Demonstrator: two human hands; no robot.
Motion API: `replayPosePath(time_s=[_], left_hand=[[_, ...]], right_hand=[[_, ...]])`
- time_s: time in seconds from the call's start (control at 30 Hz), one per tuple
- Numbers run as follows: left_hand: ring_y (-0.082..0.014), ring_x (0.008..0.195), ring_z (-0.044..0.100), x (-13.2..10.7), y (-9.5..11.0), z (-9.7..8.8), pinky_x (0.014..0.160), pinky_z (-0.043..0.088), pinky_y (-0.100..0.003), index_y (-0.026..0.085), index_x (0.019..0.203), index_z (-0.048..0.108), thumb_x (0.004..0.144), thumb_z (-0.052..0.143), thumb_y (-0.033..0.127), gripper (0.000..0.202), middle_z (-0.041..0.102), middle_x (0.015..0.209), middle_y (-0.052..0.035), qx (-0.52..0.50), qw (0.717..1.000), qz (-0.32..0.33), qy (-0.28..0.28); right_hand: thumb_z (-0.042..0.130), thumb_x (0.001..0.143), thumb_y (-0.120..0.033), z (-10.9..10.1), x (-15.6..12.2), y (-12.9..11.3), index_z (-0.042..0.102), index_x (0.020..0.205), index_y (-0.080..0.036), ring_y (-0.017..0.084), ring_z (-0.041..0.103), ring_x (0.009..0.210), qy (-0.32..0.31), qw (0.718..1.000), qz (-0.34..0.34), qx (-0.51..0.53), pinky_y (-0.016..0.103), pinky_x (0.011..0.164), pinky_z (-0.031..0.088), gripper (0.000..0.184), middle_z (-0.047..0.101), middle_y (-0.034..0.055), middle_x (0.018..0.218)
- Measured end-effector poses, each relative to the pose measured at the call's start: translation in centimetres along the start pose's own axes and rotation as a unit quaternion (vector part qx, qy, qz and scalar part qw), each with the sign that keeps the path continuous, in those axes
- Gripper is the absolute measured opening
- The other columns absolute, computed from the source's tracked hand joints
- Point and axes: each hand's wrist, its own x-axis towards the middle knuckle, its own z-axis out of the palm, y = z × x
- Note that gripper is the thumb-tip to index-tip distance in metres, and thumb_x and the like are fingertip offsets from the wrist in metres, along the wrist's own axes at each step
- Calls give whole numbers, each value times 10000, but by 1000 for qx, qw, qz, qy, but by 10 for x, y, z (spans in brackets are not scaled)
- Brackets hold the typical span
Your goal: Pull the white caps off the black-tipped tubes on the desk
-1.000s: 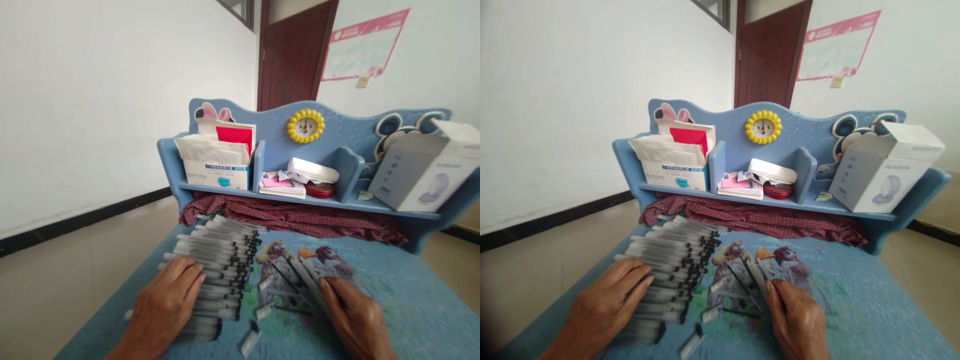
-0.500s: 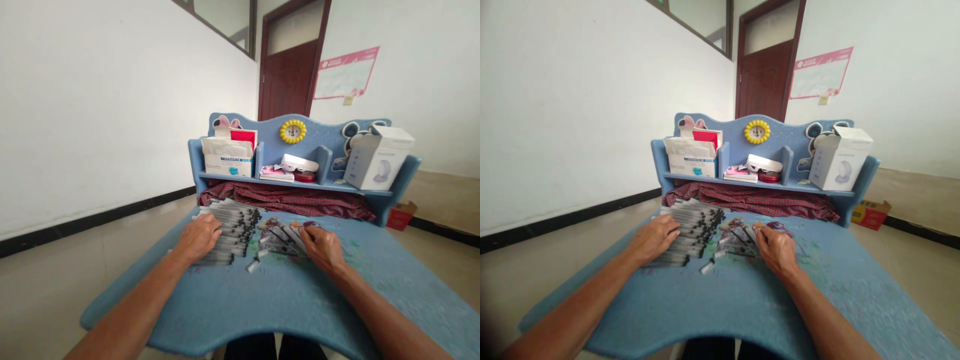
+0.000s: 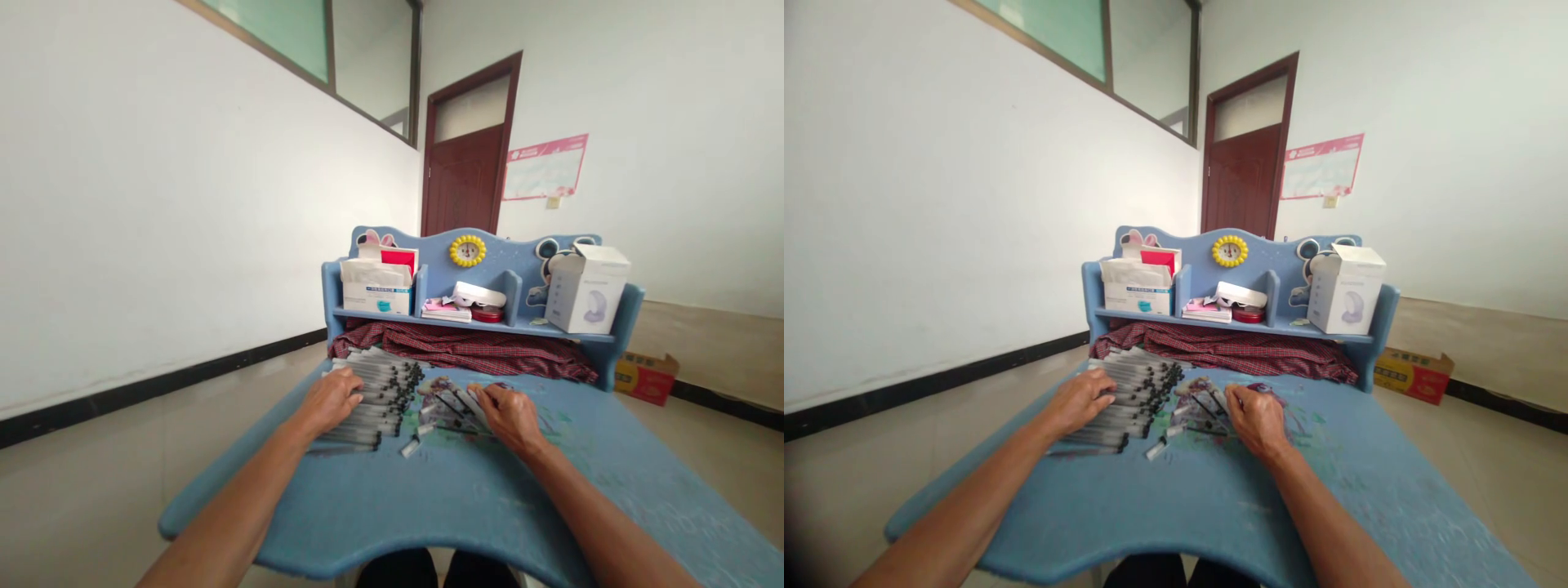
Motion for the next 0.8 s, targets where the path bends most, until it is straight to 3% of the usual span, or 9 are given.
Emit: replayPosePath(time_s=[0.33, 0.63, 0.8], left_hand=[[-175, 791, 555, -3, -1, 0, 676, 398, -260, 180, 768, 608, 833, 493, 208, 135, 550, 804, -34, -34, 999, 12, -10], [-182, 844, 526, -4, 16, -4, 756, 417, -299, 160, 855, 567, 913, 400, 198, 180, 563, 859, -61, -41, 982, 135, 127], [-178, 774, 533, 2, 41, -6, 701, 400, -296, 152, 897, 543, 946, 332, 186, 219, 581, 821, -49, -14, 974, 185, 130]], right_hand=[[329, 907, -443, 1, -3, -11, 673, 717, -192, 148, 588, 564, -35, 997, -41, 58, 217, 515, 322, 466, 658, 60, 621], [370, 903, -405, 2, -7, -18, 604, 637, -180, 119, 515, 468, -49, 996, -31, 67, 241, 508, 283, 420, 588, 32, 541], [376, 903, -405, -6, -6, -35, 590, 676, -183, 117, 459, 510, -88, 985, -32, 142, 240, 532, 299, 383, 521, 1, 550]])
